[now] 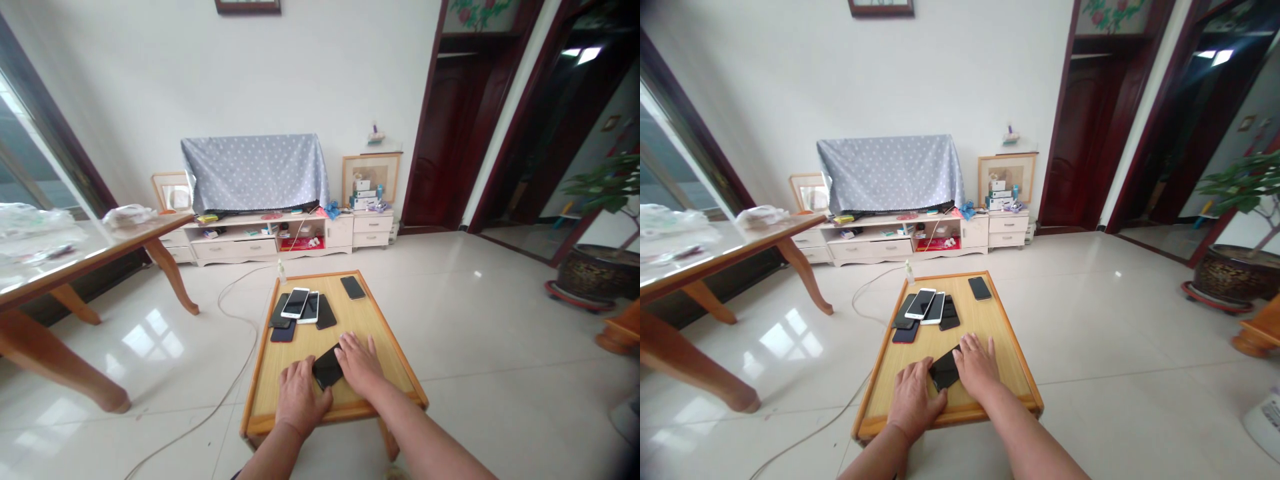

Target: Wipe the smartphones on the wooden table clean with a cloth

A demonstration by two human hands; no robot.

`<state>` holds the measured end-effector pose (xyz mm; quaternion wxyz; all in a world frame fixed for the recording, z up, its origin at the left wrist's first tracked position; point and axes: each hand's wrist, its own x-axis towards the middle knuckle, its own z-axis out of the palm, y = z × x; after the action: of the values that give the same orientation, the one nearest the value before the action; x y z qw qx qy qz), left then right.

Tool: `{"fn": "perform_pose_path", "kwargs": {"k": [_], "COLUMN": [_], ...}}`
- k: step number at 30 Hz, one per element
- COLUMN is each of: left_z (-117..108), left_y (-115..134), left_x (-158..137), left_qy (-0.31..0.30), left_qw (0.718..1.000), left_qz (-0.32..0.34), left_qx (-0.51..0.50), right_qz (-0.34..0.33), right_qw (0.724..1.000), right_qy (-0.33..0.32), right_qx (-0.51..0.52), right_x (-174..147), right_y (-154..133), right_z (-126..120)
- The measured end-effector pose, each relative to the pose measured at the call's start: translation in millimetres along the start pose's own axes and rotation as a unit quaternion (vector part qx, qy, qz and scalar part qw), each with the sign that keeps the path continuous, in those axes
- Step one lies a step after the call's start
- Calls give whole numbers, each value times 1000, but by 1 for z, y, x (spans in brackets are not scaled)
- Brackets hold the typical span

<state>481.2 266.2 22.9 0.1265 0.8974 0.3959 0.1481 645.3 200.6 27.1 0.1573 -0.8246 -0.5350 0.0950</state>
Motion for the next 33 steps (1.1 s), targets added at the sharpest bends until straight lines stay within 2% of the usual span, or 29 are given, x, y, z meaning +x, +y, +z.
{"fn": "perform_pose_path", "kwargs": {"k": [2, 5, 7, 9, 13, 15, 19, 21, 25, 27, 31, 33], "left_z": [1, 0, -1, -3, -4, -3, 2, 3, 3, 2, 3, 3], "left_y": [-1, -2, -1, 1, 3, 2, -2, -3, -2, -2, -4, -5], "left_x": [0, 1, 2, 2, 2, 2, 2, 2, 2, 2, 3, 3], "left_qy": [3, -7, -23, -28, -12, -5, -2, 0, 11, 9, -3, -11], "left_qw": [1000, 1000, 1000, 1000, 1000, 1000, 1000, 1000, 1000, 1000, 1000, 1000], "left_qz": [5, 12, 7, 0, -1, 3, 8, 9, 11, 9, 13, 13], "left_qx": [1, 9, 14, 12, -2, -4, -8, -10, -9, -10, -13, -14], "right_qz": [-26, -128, -159, -133, 7, 26, -82, -111, -19, -14, -127, -157], "right_qw": [1000, 990, 985, 989, 1000, 1000, 996, 993, 1000, 1000, 990, 984], "right_qy": [-10, -25, -32, -34, -8, -1, -13, -17, -6, -8, -32, -43], "right_qx": [9, 45, 62, 59, 14, 0, 26, 37, 10, 7, 54, 75], "right_x": [-8, -32, -43, -43, -30, -32, -53, -56, -41, -38, -53, -56], "right_y": [-3, -16, -19, -10, 19, 22, 7, 3, 12, 12, -6, -13], "right_z": [2, 11, 13, 9, -2, -1, 12, 13, 0, -5, -1, -1]}}
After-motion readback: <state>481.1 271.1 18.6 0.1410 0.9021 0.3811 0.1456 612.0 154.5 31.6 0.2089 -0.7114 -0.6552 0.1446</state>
